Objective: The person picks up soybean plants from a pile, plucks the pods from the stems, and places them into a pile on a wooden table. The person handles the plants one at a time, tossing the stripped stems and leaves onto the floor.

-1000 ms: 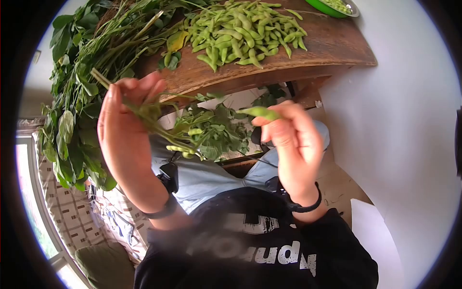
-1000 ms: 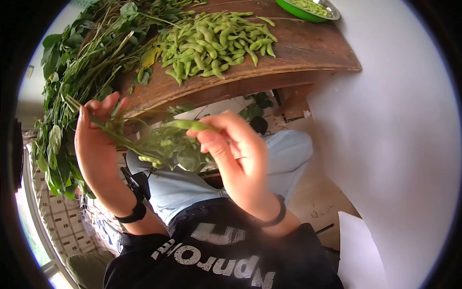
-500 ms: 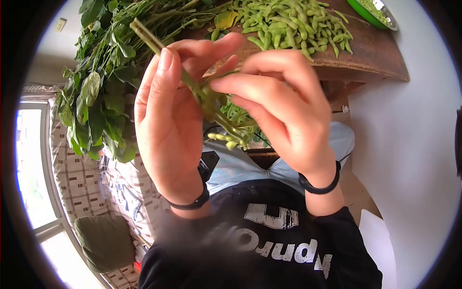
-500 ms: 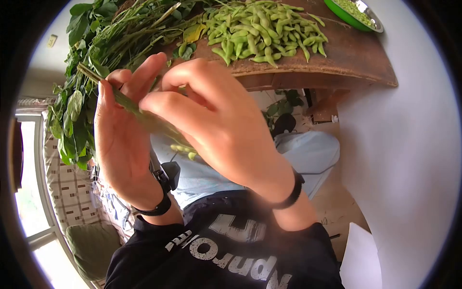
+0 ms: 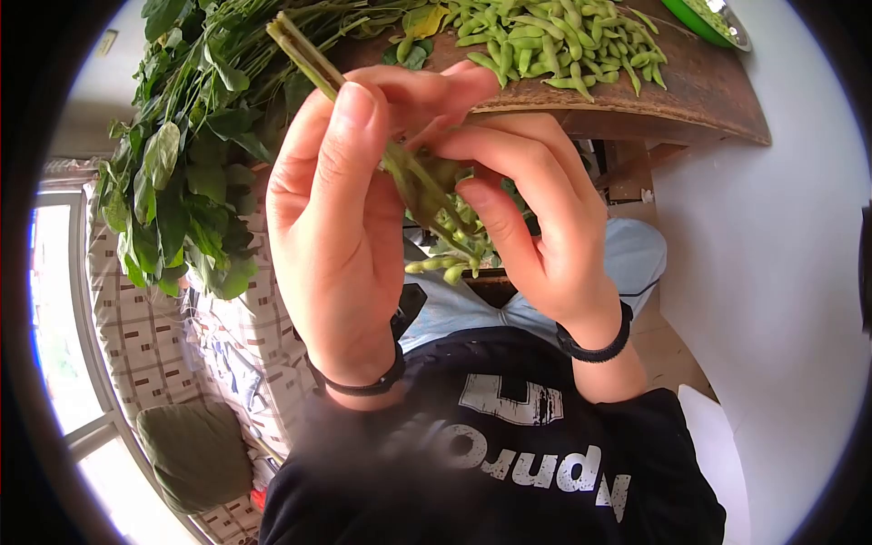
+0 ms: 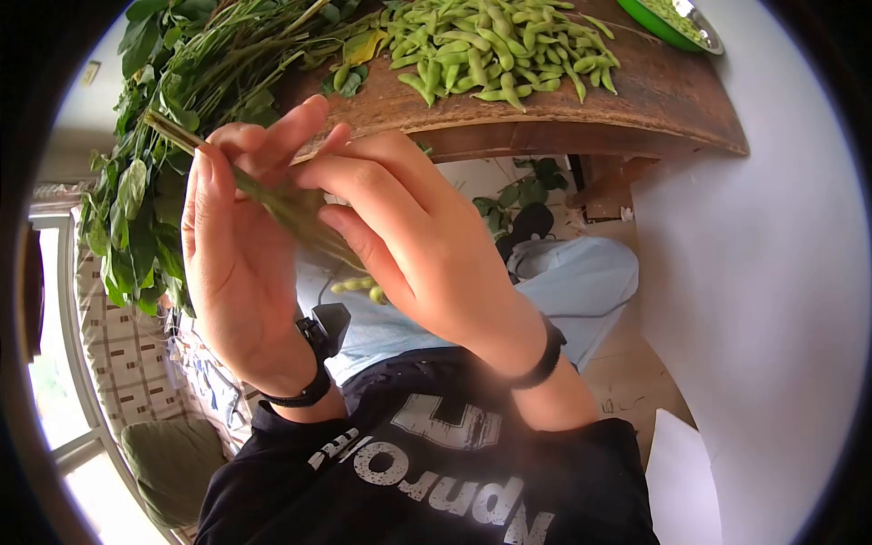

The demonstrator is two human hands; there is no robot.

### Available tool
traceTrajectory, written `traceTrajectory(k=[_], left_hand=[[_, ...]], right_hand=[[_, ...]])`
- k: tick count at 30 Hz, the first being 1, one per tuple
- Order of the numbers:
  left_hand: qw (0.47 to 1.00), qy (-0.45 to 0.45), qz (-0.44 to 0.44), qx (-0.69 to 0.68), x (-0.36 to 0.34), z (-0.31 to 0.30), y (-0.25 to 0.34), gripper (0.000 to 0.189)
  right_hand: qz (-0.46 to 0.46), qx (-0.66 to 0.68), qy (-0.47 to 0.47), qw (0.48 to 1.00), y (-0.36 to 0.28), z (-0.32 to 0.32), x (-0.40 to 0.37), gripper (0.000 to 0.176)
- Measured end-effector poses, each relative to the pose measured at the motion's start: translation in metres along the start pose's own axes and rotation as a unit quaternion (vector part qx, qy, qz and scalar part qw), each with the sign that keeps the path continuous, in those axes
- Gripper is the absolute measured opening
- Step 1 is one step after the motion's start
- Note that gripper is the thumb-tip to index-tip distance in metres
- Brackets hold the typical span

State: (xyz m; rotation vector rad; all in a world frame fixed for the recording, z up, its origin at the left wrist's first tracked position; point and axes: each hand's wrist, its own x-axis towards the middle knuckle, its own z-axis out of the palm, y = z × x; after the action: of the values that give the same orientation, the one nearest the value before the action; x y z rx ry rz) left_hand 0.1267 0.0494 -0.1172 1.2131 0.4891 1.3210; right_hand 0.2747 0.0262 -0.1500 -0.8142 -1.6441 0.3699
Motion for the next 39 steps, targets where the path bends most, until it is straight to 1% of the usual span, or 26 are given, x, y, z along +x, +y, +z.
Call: traceTrajectory(k=[1,2,4,6,8,9,10,12,13,14,15,16,17,18,20,21,24,26,27,30,31,33,35,37,38,39], left_hand=[[1.0,0.021,0.005,0.009,0.001,0.001,0.0,0.036],[0.999,0.042,0.01,0.019,0.002,0.001,0.0,0.037],[0.999,0.052,-0.005,0.009,0.001,0.002,0.002,0.037],[0.998,0.062,-0.022,-0.001,0.0,0.003,0.003,0.037],[0.996,0.024,-0.062,-0.058,-0.002,0.003,0.005,0.036],[0.996,0.024,-0.063,-0.059,-0.001,0.002,0.005,0.036],[0.997,0.015,-0.057,-0.052,-0.001,0.002,0.004,0.034],[0.998,0.007,-0.049,-0.048,0.0,0.001,0.002,0.032],[0.998,0.028,-0.025,-0.047,0.0,0.001,0.0,0.029],[0.998,0.049,0.001,-0.046,0.002,0.002,-0.001,0.026],[0.989,0.129,0.061,-0.05,0.005,0.002,-0.002,0.025],[0.983,0.167,0.071,-0.041,0.008,-0.002,-0.002,0.024],[0.975,0.205,0.081,-0.033,0.009,-0.009,-0.001,0.024],[0.978,0.186,0.072,-0.064,0.008,-0.012,-0.004,0.024],[0.973,0.21,0.083,-0.042,0.007,-0.01,-0.01,0.024],[0.969,0.229,0.087,-0.016,0.007,-0.008,-0.013,0.024],[0.961,0.265,0.081,0.008,0.006,0.003,-0.02,0.024],[0.954,0.293,0.067,0.006,0.005,0.011,-0.024,0.024],[0.952,0.295,0.081,-0.007,0.003,0.014,-0.027,0.023],[0.931,0.354,0.084,0.041,0.006,0.03,-0.029,0.019],[0.936,0.331,0.094,0.073,0.005,0.033,-0.025,0.019],[0.942,0.281,0.123,0.133,0.005,0.031,-0.026,0.02],[0.939,0.277,0.146,0.14,0.006,0.034,-0.026,0.023],[0.95,0.249,0.123,0.143,0.004,0.032,-0.023,0.028],[0.94,0.262,0.128,0.177,0.004,0.031,-0.024,0.031],[0.936,0.273,0.136,0.177,0.005,0.032,-0.025,0.031]], right_hand=[[0.0,0.001,0.0,1.0,0.0,-0.001,-0.002,0.023],[0.022,0.009,-0.015,1.0,-0.001,-0.002,-0.005,0.021],[0.045,0.018,-0.029,0.998,0.001,-0.001,-0.009,0.02],[0.134,0.172,-0.03,0.975,0.003,0.001,-0.014,0.02],[0.144,0.197,-0.043,0.969,0.005,0.001,-0.012,0.022],[0.153,0.222,-0.057,0.961,0.006,0.001,-0.011,0.024],[0.153,0.221,-0.057,0.962,0.007,0.0,-0.011,0.024],[0.151,0.194,-0.092,0.965,0.009,-0.004,-0.009,0.02],[0.15,0.192,-0.093,0.965,0.009,-0.004,-0.01,0.02],[0.16,0.173,-0.068,0.969,0.01,-0.001,-0.014,0.017],[0.17,0.154,-0.044,0.972,0.011,0.002,-0.017,0.014],[0.218,0.156,-0.01,0.963,0.009,0.005,-0.019,0.019],[0.213,0.153,-0.014,0.965,0.008,0.008,-0.022,0.019],[0.212,0.11,0.014,0.971,0.009,0.01,-0.026,0.019],[0.195,0.056,0.051,0.978,0.01,0.012,-0.03,0.019],[0.191,0.054,0.048,0.979,0.01,0.013,-0.033,0.019],[0.235,0.042,0.074,0.968,0.009,0.011,-0.038,0.017],[0.233,0.026,0.079,0.969,0.013,0.009,-0.045,0.017],[0.237,0.012,0.09,0.967,0.016,0.007,-0.048,0.018],[0.232,0.011,0.101,0.967,0.013,0.003,-0.051,0.016],[0.229,0.025,0.097,0.968,0.012,-0.001,-0.051,0.015],[0.217,0.023,0.048,0.975,0.002,-0.01,-0.042,0.013],[0.217,-0.014,-0.049,0.975,-0.003,-0.015,-0.034,0.015],[0.198,-0.023,-0.132,0.971,-0.002,-0.014,-0.032,0.019],[0.183,-0.028,-0.166,0.969,0.0,-0.012,-0.034,0.02],[0.149,-0.041,-0.156,0.975,0.002,-0.006,-0.035,0.02]])
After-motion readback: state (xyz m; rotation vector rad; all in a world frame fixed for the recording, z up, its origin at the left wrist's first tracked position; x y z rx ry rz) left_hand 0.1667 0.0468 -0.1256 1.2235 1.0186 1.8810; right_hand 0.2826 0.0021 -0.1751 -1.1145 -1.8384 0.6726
